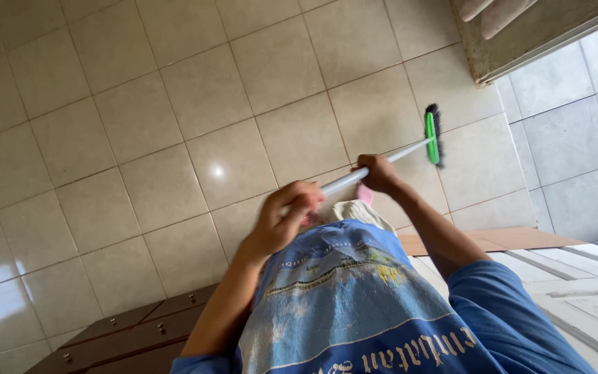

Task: The person is using a broom to sweep the tiled floor of a room.

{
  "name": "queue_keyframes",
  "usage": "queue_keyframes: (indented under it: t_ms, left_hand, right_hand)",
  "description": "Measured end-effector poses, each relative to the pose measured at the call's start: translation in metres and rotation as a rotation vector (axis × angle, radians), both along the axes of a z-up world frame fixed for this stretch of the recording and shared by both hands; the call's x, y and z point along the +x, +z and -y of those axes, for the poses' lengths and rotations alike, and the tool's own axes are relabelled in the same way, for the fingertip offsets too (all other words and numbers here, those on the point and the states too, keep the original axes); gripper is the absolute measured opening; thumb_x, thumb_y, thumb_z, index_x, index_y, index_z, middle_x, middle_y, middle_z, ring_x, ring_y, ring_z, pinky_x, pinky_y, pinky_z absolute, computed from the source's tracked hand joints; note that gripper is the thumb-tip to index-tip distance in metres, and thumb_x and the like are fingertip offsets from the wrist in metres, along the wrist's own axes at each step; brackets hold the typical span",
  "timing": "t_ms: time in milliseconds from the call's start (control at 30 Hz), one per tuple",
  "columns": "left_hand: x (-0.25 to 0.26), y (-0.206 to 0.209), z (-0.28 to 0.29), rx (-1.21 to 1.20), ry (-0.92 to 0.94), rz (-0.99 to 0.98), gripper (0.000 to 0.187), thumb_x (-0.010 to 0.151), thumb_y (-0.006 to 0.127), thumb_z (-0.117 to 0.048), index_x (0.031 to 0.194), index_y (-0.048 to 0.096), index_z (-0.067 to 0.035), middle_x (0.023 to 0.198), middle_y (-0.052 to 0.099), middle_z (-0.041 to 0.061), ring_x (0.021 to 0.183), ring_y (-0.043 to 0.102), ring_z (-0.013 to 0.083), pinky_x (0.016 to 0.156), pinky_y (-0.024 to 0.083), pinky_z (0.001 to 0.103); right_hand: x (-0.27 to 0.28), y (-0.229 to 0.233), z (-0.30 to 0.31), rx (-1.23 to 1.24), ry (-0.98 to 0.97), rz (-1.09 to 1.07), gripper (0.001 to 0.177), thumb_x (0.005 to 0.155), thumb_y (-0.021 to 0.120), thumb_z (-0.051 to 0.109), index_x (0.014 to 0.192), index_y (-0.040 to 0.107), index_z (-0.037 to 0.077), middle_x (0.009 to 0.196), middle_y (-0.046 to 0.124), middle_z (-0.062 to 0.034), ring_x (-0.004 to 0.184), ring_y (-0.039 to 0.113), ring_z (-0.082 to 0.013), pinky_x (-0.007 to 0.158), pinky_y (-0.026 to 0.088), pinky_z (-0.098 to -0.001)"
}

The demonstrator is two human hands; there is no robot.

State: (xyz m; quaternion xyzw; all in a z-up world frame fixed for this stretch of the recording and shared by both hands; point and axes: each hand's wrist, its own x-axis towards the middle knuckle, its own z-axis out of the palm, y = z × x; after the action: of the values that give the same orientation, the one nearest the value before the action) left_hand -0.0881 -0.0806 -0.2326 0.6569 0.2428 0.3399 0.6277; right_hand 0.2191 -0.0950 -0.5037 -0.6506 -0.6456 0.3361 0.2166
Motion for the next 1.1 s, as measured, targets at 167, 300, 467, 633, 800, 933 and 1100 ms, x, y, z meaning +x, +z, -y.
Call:
queue_keyframes:
  t_ms: [167,300,467,633,800,933,1100]
  left_hand:
    - [-0.046,0.166,-0.01,0.231,0.077,0.062,0.036,0.112,0.048,-0.039,0.093,0.059,-0.009,0.077,0.062,0.003,0.065,0.058,0.0109,0.108,0.055,0.051]
    - [-0.006,0.235,-0.003,0.653,-0.003,-0.132,0.04,0.108,0.051,-0.042,0.083,0.055,-0.01,0.076,0.064,0.004,0.075,0.069,0.0204,0.099,0.057,0.054]
    - [0.051,0.185,-0.022,0.795,-0.131,-0.208,0.03,0.104,0.07,-0.03,0.09,0.054,-0.01,0.081,0.061,0.003,0.078,0.064,0.0213,0.099,0.059,0.052]
    - [0.089,0.154,-0.039,0.616,-0.223,0.041,0.021,0.106,0.065,-0.025,0.096,0.056,-0.009,0.086,0.062,0.003,0.083,0.066,0.0198,0.102,0.058,0.051]
    - [0.158,0.048,-0.036,0.12,-0.308,-0.021,0.014,0.11,0.058,-0.017,0.101,0.056,-0.007,0.101,0.064,0.007,0.09,0.061,0.0204,0.087,0.054,0.037]
    - [0.179,0.019,-0.021,-0.168,-0.26,-0.092,0.012,0.107,0.055,-0.016,0.104,0.058,-0.005,0.101,0.064,0.007,0.084,0.059,0.0149,0.081,0.054,0.038]
    - [0.135,0.111,-0.037,0.301,-0.17,-0.04,0.016,0.112,0.055,-0.02,0.101,0.056,-0.009,0.089,0.062,0.005,0.097,0.07,0.027,0.119,0.052,0.049]
  right_hand:
    - [-0.125,0.142,-0.026,-0.064,0.127,-0.156,0.028,0.089,0.076,0.034,0.077,0.065,0.012,0.076,0.069,-0.0142,0.073,0.067,-0.0367,0.066,0.051,-0.0462]
    - [-0.18,0.184,-0.045,0.029,0.405,-0.353,0.029,0.092,0.073,0.033,0.08,0.063,0.009,0.082,0.069,-0.0143,0.079,0.065,-0.0366,0.071,0.05,-0.0462]
    - [-0.149,0.125,-0.055,0.007,0.475,-0.506,0.024,0.09,0.069,0.027,0.082,0.061,0.006,0.083,0.066,-0.0133,0.08,0.064,-0.0355,0.073,0.05,-0.0447]
    - [-0.044,0.095,-0.013,0.111,0.361,-0.414,0.022,0.069,0.074,0.02,0.086,0.068,0.008,0.087,0.069,-0.0111,0.085,0.067,-0.0339,0.072,0.051,-0.0428]
    - [0.098,-0.007,0.025,-0.011,-0.171,-0.159,0.03,0.088,0.081,0.018,0.074,0.059,0.004,0.07,0.059,-0.0167,0.068,0.061,-0.035,0.065,0.048,-0.042]
    - [0.152,-0.028,0.029,0.122,-0.24,-0.079,0.03,0.086,0.081,0.018,0.071,0.058,0.006,0.073,0.06,-0.0165,0.073,0.061,-0.0367,0.065,0.048,-0.0446]
    - [0.085,0.072,-0.015,0.142,-0.186,0.031,0.03,0.082,0.081,0.03,0.069,0.064,0.01,0.075,0.065,-0.0132,0.078,0.064,-0.0396,0.065,0.05,-0.0488]
